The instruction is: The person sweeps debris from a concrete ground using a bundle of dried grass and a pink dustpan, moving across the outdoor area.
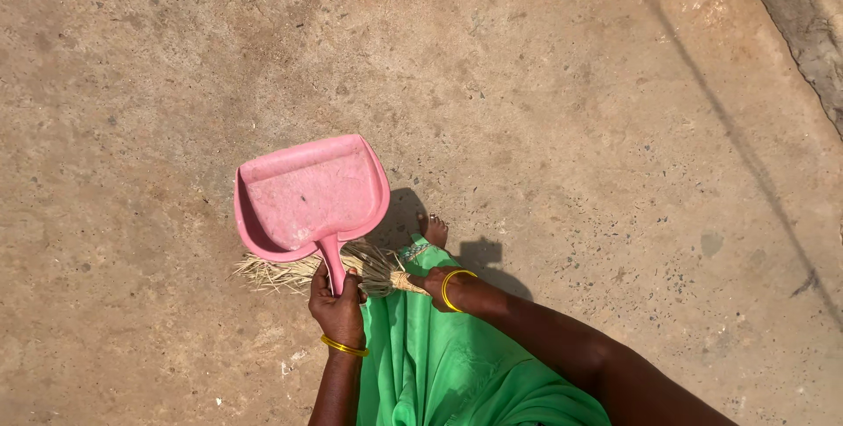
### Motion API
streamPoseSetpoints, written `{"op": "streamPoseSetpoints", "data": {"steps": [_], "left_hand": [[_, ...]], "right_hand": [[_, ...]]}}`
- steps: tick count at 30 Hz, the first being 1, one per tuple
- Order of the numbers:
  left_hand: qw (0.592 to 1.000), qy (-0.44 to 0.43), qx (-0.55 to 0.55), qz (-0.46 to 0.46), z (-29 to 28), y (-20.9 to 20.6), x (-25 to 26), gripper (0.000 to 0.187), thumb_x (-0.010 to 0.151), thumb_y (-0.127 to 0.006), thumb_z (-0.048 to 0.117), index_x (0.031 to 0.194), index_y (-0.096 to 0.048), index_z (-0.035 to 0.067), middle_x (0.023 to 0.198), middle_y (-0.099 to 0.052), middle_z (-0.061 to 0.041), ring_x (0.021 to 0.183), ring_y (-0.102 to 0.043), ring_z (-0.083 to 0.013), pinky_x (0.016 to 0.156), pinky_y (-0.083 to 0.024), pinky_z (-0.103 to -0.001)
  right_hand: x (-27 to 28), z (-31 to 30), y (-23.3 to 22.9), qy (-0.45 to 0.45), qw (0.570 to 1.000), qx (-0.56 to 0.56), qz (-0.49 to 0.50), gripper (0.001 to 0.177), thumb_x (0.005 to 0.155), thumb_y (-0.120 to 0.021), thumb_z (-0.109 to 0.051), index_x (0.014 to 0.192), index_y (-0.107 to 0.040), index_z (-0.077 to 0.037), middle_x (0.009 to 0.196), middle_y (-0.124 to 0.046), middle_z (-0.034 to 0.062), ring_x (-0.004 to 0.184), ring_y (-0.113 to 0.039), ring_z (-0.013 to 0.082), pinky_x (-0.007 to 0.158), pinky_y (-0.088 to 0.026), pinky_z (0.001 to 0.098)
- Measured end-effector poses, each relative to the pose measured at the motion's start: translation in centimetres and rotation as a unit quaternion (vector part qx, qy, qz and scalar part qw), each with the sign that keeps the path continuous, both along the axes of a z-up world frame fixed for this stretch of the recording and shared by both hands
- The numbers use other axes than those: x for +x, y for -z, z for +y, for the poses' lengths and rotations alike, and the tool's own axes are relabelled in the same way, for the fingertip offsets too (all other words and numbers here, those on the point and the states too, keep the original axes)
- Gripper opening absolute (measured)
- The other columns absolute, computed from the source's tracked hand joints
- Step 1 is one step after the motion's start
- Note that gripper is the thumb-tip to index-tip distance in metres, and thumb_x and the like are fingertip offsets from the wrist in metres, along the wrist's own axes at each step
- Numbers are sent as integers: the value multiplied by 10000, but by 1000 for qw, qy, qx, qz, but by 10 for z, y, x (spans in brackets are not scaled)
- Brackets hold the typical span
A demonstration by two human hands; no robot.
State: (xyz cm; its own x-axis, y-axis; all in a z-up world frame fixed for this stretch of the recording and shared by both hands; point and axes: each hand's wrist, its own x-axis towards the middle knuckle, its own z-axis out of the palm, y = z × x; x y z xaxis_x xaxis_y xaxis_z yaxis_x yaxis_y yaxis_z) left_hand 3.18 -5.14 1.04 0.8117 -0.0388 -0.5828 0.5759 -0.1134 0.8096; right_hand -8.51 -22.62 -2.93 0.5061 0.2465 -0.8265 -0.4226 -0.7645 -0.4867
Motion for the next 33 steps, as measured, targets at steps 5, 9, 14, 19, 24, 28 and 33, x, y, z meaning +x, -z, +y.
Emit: {"op": "streamPoseSetpoints", "data": {"steps": [5, 9, 14, 19, 24, 28, 33], "left_hand": [[1000, -3, 2, 2, -17, -4, 14, 490, 872, -652, -72, 1350, -549, -63, 980, -684, -82, 652, -594, -91, 473, -466, -224], [1000, -15, 13, 23, -14, 8, 18, 471, 895, -659, -56, 1352, -551, -72, 966, -678, -99, 676, -624, -102, 481, -486, -228], [999, -7, 22, 42, -5, 24, 22, 489, 890, -679, -40, 1356, -536, -64, 964, -677, -93, 688, -634, -103, 473, -483, -235], [999, 3, 19, 29, 5, 28, 43, 482, 889, -685, -38, 1353, -555, -63, 955, -680, -95, 670, -620, -109, 476, -486, -236], [999, -1, 27, 21, 17, 23, 71, 475, 886, -675, -48, 1346, -557, -63, 964, -689, -90, 675, -624, -99, 482, -489, -236], [999, 0, 29, 14, 27, 20, 91, 499, 884, -678, -60, 1365, -545, -65, 955, -682, -101, 648, -594, -105, 483, -483, -242], [1000, -10, 18, 23, 34, 22, 108, 505, 881, -668, -61, 1367, -531, -70, 970, -686, -99, 666, -621, -101, 489, -497, -237]], "right_hand": [[-43, -80, 2, 180, 979, -35, -90, 804, 841, -677, -101, 1558, -321, -173, 1078, -666, 238, 965, -658, 431, 813, -541, 524], [-39, -176, 2, 309, 928, -183, -97, 822, 835, -656, -77, 1576, -301, -101, 1106, -674, 284, 987, -675, 441, 880, -546, 501], [39, -285, -18, 561, 802, -204, -13, 794, 847, -670, -47, 1574, -355, -91, 1029, -717, 214, 735, -714, 274, 619, -627, 419], [84, -254, 27, 503, 840, -204, -5, 487, 875, -678, -77, 1317, -522, 56, 950, -736, 258, 688, -717, 276, 581, -605, 403], [62, -30, 54, 266, 959, -101, 3, 899, 811, -595, 64, 1593, -174, -79, 1345, -521, 319, 1174, -587, 465, 935, -528, 488], [73, 28, 2, 87, 992, 1, 93, 859, 875, -540, 10, 1660, -258, -196, 1247, -669, 256, 1162, -658, 400, 959, -540, 493], [80, 2, -10, 23, 998, -23, 50, 842, 912, -521, -26, 1644, -230, -326, 1317, -582, 226, 1127, -643, 381, 946, -533, 498]]}}
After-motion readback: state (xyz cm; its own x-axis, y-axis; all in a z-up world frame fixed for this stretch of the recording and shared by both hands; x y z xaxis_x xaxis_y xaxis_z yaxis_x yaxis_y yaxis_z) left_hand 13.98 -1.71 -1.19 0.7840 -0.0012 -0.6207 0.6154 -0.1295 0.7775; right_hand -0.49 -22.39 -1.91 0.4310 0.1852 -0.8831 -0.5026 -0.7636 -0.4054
